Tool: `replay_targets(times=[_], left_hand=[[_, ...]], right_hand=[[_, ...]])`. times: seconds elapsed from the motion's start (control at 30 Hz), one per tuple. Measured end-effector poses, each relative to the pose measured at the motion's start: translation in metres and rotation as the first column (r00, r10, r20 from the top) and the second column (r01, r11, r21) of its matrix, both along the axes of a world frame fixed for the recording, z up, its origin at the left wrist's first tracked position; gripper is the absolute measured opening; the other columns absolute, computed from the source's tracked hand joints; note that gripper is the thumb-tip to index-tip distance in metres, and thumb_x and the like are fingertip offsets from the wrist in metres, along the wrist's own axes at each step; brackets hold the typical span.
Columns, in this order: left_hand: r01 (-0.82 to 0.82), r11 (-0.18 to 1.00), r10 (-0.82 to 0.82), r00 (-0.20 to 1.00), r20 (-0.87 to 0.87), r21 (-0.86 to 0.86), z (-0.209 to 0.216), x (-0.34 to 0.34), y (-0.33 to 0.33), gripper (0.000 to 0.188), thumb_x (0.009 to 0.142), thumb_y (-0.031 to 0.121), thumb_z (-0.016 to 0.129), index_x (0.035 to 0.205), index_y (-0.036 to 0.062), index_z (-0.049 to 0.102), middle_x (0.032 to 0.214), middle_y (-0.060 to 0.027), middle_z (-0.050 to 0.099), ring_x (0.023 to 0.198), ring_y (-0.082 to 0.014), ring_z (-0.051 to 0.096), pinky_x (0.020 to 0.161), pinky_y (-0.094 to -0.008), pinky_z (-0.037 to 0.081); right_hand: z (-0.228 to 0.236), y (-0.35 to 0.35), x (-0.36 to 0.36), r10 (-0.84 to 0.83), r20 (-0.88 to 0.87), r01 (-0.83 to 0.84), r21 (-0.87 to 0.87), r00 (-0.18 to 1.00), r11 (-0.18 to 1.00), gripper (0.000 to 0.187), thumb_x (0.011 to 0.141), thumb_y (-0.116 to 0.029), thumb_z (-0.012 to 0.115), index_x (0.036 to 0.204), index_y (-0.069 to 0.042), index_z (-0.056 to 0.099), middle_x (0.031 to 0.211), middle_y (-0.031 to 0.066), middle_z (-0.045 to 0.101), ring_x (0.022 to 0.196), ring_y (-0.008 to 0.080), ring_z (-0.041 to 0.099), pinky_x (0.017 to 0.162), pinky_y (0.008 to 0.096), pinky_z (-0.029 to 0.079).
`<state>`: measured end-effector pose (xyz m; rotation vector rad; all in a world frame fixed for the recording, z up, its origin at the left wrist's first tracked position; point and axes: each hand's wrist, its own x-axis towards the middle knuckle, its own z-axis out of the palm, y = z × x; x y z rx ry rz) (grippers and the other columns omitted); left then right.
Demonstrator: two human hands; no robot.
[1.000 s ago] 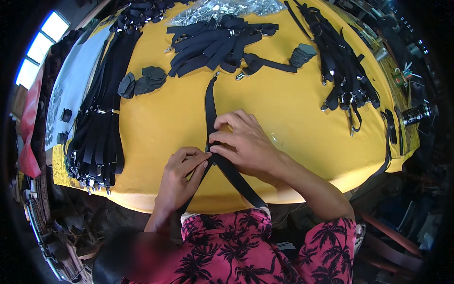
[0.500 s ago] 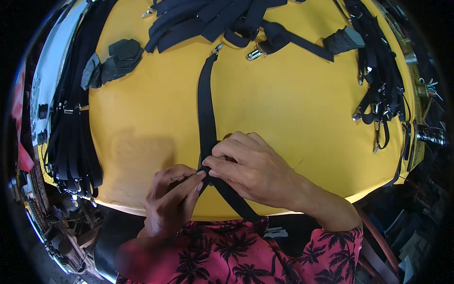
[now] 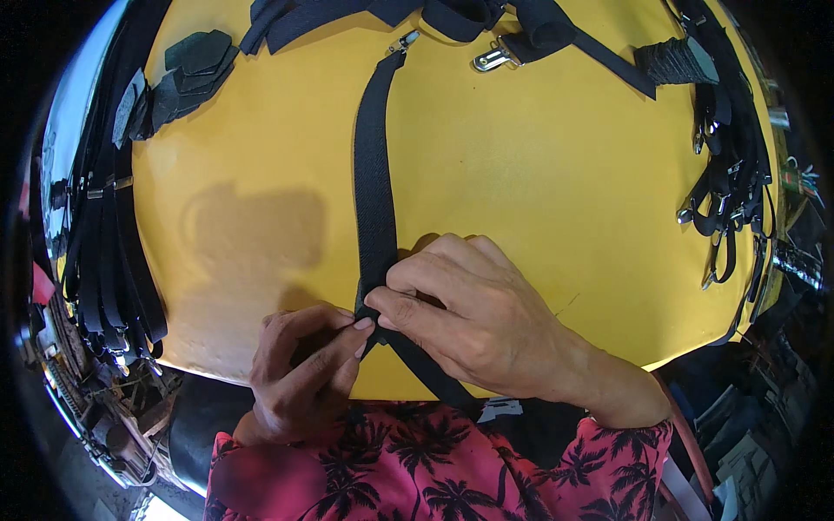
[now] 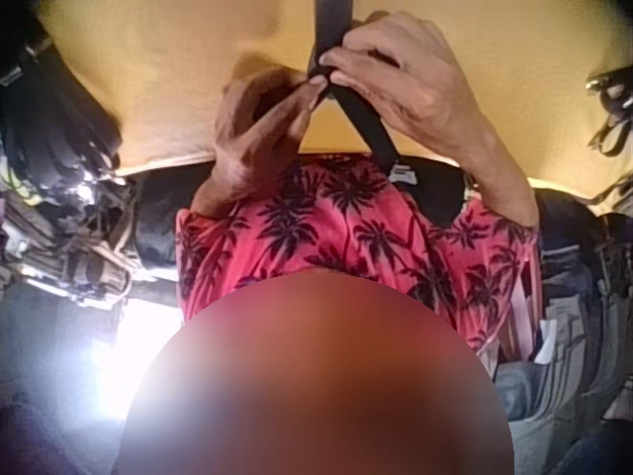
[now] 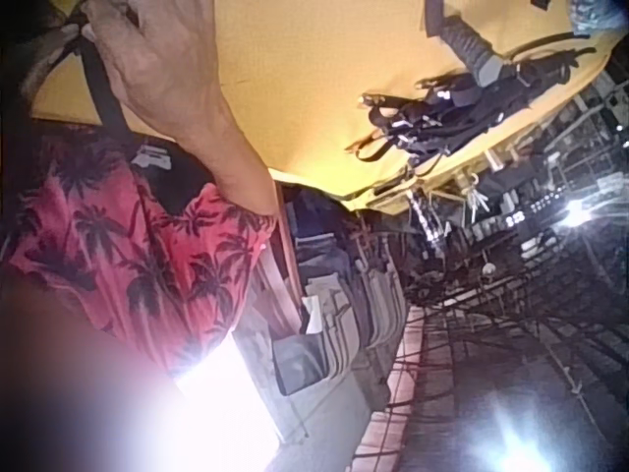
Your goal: Assemble and hammer a leather joiner onto elastic straps for suspenders.
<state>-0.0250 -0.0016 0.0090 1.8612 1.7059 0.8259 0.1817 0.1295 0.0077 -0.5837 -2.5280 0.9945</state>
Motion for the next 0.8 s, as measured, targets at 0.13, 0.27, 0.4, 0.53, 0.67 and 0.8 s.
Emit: replay_targets(times=[0.13, 0.27, 0.4, 0.53, 0.67, 0.8], left_hand=[[0.019, 0.995, -0.021, 1.000, 0.020, 0.096, -0.007, 0.000, 0.001, 0.048, 0.071, -0.005, 0.078, 0.118, 0.0068, 0.080, 0.109, -0.0062, 0.067, 0.082, -0.0204, 0.064, 0.073, -0.0328, 0.047], [0.037, 0.992, -0.035, 0.999, -0.011, 0.117, -0.008, 0.000, -0.001, 0.051, 0.071, -0.004, 0.079, 0.120, 0.0082, 0.079, 0.113, -0.0059, 0.065, 0.086, -0.0209, 0.064, 0.076, -0.0346, 0.048], [0.107, 0.989, -0.094, 0.988, -0.121, 0.106, 0.010, 0.000, -0.003, 0.051, 0.077, 0.001, 0.077, 0.127, 0.0079, 0.076, 0.125, -0.0074, 0.063, 0.097, -0.0221, 0.064, 0.085, -0.0373, 0.050], [0.193, 0.981, -0.172, 0.904, -0.391, 0.016, 0.028, 0.004, -0.003, 0.045, 0.088, 0.010, 0.068, 0.131, 0.0014, 0.071, 0.142, -0.0109, 0.058, 0.118, -0.0257, 0.060, 0.098, -0.0427, 0.049], [0.314, 0.949, -0.273, 0.878, -0.394, 0.041, 0.027, 0.001, 0.002, 0.045, 0.090, 0.008, 0.069, 0.133, -0.0059, 0.065, 0.147, -0.0175, 0.058, 0.129, -0.0316, 0.058, 0.104, -0.0441, 0.046], [0.334, 0.938, -0.270, 0.873, -0.406, 0.093, 0.020, 0.001, -0.001, 0.042, 0.091, 0.007, 0.066, 0.130, -0.0066, 0.065, 0.142, -0.0190, 0.061, 0.129, -0.0326, 0.058, 0.109, -0.0465, 0.044]], right_hand=[[0.000, -0.002, -0.002, -0.023, -0.018, 0.024, 0.028, 1.000, 0.999, 0.030, 0.081, -0.009, 0.087, 0.109, -0.007, 0.078, 0.100, 0.0035, 0.066, 0.090, 0.0254, 0.063, 0.077, 0.0392, 0.047], [0.004, -0.004, -0.001, -0.039, 0.002, 0.039, 0.010, 0.999, 0.999, 0.032, 0.081, -0.012, 0.087, 0.112, -0.008, 0.078, 0.102, 0.0026, 0.066, 0.093, 0.0254, 0.062, 0.081, 0.0396, 0.046], [0.006, -0.005, 0.001, -0.047, 0.061, 0.035, 0.175, 0.997, 0.984, 0.032, 0.089, -0.020, 0.080, 0.119, -0.009, 0.075, 0.109, 0.0006, 0.065, 0.103, 0.0219, 0.060, 0.087, 0.0395, 0.041], [0.007, -0.009, 0.004, -0.163, 0.127, 0.138, 0.187, 0.978, 0.973, 0.045, 0.090, -0.029, 0.081, 0.130, -0.010, 0.070, 0.111, 0.0026, 0.061, 0.105, 0.0242, 0.054, 0.090, 0.0408, 0.039], [0.002, -0.014, 0.008, -0.194, 0.100, 0.175, 0.171, 0.976, 0.970, 0.046, 0.093, -0.031, 0.079, 0.133, -0.011, 0.069, 0.115, 0.0049, 0.059, 0.107, 0.0258, 0.052, 0.091, 0.0404, 0.039], [-0.001, -0.016, 0.008, -0.200, 0.120, 0.173, 0.203, 0.972, 0.964, 0.046, 0.094, -0.031, 0.078, 0.134, -0.010, 0.068, 0.119, 0.0064, 0.058, 0.110, 0.0272, 0.052, 0.095, 0.0419, 0.041]])
